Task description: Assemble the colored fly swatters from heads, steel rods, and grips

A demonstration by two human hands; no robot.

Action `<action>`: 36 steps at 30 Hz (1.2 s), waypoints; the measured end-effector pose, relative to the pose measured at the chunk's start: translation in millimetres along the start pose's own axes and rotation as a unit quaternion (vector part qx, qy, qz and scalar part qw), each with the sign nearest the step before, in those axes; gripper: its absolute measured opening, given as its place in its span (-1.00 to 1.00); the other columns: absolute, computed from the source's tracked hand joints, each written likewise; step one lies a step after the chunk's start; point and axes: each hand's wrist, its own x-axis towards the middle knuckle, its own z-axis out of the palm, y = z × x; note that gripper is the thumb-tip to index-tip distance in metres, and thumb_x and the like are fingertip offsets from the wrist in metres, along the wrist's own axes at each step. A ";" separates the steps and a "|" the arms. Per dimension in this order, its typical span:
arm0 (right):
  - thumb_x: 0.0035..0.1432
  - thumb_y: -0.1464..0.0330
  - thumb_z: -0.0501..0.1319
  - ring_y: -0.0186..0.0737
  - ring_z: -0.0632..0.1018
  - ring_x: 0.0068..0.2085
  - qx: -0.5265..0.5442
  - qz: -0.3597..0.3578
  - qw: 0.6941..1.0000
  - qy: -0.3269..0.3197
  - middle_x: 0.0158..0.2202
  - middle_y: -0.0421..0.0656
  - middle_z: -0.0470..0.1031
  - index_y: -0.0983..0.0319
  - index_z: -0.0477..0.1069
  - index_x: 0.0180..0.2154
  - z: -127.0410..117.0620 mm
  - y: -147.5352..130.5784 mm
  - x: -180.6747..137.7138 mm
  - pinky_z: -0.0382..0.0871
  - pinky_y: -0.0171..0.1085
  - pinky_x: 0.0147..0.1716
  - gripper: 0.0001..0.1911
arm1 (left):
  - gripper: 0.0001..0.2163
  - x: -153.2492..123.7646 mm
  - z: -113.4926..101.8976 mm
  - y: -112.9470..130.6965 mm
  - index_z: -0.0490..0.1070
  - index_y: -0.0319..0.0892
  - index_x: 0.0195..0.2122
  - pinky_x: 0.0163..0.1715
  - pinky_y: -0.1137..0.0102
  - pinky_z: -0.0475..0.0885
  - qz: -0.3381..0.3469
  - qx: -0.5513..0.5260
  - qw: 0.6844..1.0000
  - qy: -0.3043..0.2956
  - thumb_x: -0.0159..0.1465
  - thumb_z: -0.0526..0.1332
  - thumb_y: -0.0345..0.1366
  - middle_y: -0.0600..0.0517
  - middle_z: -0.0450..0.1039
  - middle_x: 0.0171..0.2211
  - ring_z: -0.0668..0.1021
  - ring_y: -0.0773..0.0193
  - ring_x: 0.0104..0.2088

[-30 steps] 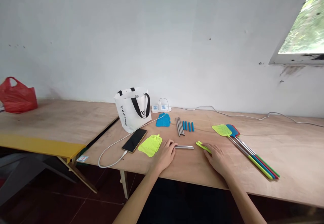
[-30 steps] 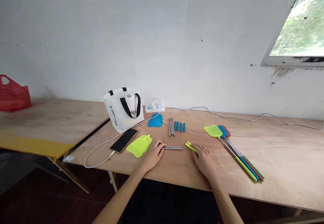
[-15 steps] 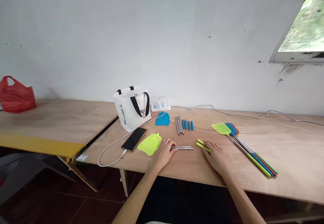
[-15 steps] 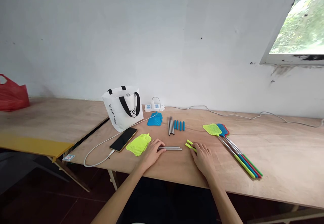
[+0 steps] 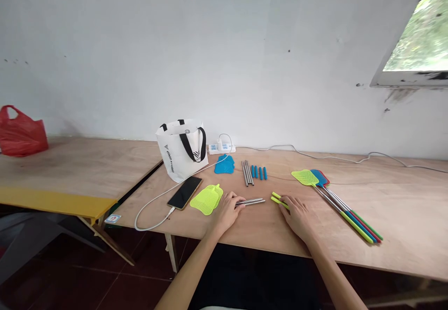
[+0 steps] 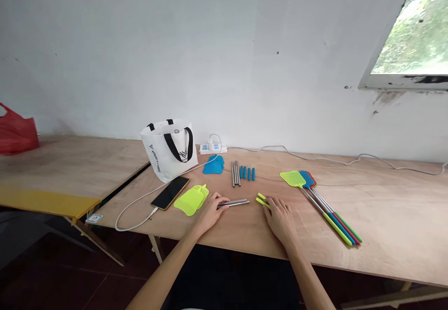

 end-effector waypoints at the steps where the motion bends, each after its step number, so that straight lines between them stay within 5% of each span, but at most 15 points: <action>1: 0.40 0.22 -0.01 -0.05 0.53 0.00 0.001 0.000 1.000 -0.001 0.00 -0.12 0.58 0.10 0.42 -0.06 0.5 0.2 -0.2 0.31 -0.11 -0.10 -0.73 | -0.82 -0.3 0.0 0.4 0.56 0.00 -0.03 -0.01 0.30 0.37 0.002 -0.003 1.000 0.002 0.40 0.22 -0.29 0.03 0.44 -0.11 0.50 0.15 -0.04; 8: 0.44 0.20 -0.02 -0.04 0.52 0.07 0.038 -0.018 0.998 0.035 0.09 -0.10 0.54 0.09 0.45 0.00 -0.7 1.6 1.8 0.33 -0.08 -0.03 -0.68 | -0.81 -1.7 -0.2 1.7 0.55 0.04 -0.03 -0.09 0.35 0.39 0.021 -0.041 0.998 0.039 0.43 0.17 -0.26 0.07 0.47 -0.11 0.54 0.20 -0.09; 17: 0.46 0.28 -0.01 -0.15 0.58 -0.12 0.067 -0.092 0.993 0.029 -0.08 -0.15 0.63 0.05 0.48 0.08 -5.3 -6.0 4.6 0.29 -0.14 -0.02 -0.65 | -0.81 -0.3 -0.2 2.3 0.58 0.02 -0.03 -0.03 0.33 0.39 0.042 -0.034 0.998 0.022 0.43 0.20 -0.27 0.07 0.50 -0.13 0.54 0.19 -0.07; 36: 0.46 0.23 -0.02 -0.07 0.55 -0.01 0.101 -0.112 0.989 0.004 -0.01 -0.09 0.60 0.05 0.54 0.01 -12.3 -16.9 4.4 0.34 -0.09 -0.01 -0.63 | -0.78 -5.3 -6.9 12.7 0.56 0.08 0.03 -0.04 0.38 0.41 0.071 -0.047 0.996 0.001 0.46 0.16 -0.22 0.09 0.49 -0.11 0.53 0.23 -0.07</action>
